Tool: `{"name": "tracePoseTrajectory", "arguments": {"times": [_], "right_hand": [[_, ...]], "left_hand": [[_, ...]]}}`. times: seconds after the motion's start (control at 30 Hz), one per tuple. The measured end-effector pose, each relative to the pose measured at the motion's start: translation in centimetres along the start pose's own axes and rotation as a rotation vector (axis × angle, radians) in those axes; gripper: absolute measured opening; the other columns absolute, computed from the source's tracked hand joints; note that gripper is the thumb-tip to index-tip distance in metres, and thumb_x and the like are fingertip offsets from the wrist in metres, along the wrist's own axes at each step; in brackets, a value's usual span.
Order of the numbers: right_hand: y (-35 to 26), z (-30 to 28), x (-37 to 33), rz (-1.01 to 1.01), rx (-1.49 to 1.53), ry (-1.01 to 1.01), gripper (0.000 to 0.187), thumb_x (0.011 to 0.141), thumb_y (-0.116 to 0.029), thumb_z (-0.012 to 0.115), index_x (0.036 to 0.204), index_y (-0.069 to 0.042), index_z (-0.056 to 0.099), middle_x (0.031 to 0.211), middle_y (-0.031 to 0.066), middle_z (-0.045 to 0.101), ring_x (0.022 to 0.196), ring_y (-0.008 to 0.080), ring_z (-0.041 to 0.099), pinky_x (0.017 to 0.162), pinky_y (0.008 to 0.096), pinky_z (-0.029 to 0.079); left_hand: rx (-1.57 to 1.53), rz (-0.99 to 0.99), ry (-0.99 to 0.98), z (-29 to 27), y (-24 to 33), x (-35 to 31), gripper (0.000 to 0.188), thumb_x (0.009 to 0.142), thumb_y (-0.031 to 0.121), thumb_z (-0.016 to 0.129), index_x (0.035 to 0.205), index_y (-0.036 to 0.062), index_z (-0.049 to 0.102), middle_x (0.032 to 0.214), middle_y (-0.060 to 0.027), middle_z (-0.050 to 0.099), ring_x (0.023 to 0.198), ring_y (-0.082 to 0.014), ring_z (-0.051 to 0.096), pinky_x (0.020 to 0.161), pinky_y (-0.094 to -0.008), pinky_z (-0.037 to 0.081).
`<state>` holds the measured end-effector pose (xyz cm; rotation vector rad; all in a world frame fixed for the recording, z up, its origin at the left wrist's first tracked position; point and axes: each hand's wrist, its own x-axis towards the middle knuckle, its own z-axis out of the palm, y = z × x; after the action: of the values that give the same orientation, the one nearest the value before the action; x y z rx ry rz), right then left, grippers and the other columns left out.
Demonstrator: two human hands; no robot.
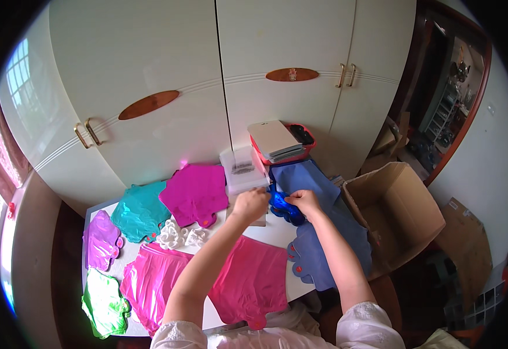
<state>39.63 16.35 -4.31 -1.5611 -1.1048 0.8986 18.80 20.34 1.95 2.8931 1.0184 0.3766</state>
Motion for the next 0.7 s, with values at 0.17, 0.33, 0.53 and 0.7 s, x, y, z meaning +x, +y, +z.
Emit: {"name": "tracePoseTrajectory", "arguments": {"times": [0.17, 0.33, 0.53, 0.7], "right_hand": [[-1.2, -0.3, -0.3, 0.142, 0.050, -0.038, 0.016, 0.077, -0.016, 0.073, 0.081, -0.002, 0.068, 0.065, 0.0013, 0.062, 0.055, 0.0084, 0.053, 0.048, 0.0260, 0.040], [0.6, -4.1, 1.7, 0.118, 0.409, 0.031, 0.017, 0.078, -0.015, 0.072, 0.085, -0.001, 0.066, 0.074, 0.0044, 0.064, 0.062, 0.0138, 0.058, 0.057, 0.0281, 0.046], [5.9, -19.7, 5.1, 0.196, 0.569, 0.526, 0.039, 0.067, 0.002, 0.072, 0.103, 0.002, 0.056, 0.099, 0.0162, 0.061, 0.089, 0.0277, 0.060, 0.080, 0.0416, 0.050], [-3.6, -26.4, 3.0, -0.485, 0.102, 1.037, 0.019, 0.081, 0.007, 0.058, 0.076, -0.010, 0.049, 0.076, -0.0029, 0.047, 0.070, 0.0095, 0.044, 0.068, 0.0237, 0.041]], "left_hand": [[-0.047, 0.124, -0.035, 2.3, 2.1, 0.5, 0.027, 0.081, 0.014, 0.052, 0.106, 0.0108, 0.064, 0.111, -0.0043, 0.064, 0.109, -0.0213, 0.058, 0.090, -0.0388, 0.045], [0.049, 0.164, -0.044, 5.3, 2.1, 0.6, 0.032, 0.084, 0.016, 0.051, 0.114, 0.0113, 0.062, 0.118, -0.0050, 0.061, 0.114, -0.0218, 0.055, 0.095, -0.0386, 0.042], [0.056, 0.166, -0.120, 5.0, 3.1, 0.9, 0.037, 0.084, 0.016, 0.048, 0.119, 0.0098, 0.058, 0.131, -0.0060, 0.054, 0.122, -0.0223, 0.050, 0.101, -0.0433, 0.038], [0.051, 0.095, -0.194, 4.4, 3.0, 0.6, 0.038, 0.088, 0.022, 0.045, 0.123, 0.0112, 0.056, 0.136, -0.0063, 0.049, 0.126, -0.0227, 0.046, 0.105, -0.0484, 0.033]]}}
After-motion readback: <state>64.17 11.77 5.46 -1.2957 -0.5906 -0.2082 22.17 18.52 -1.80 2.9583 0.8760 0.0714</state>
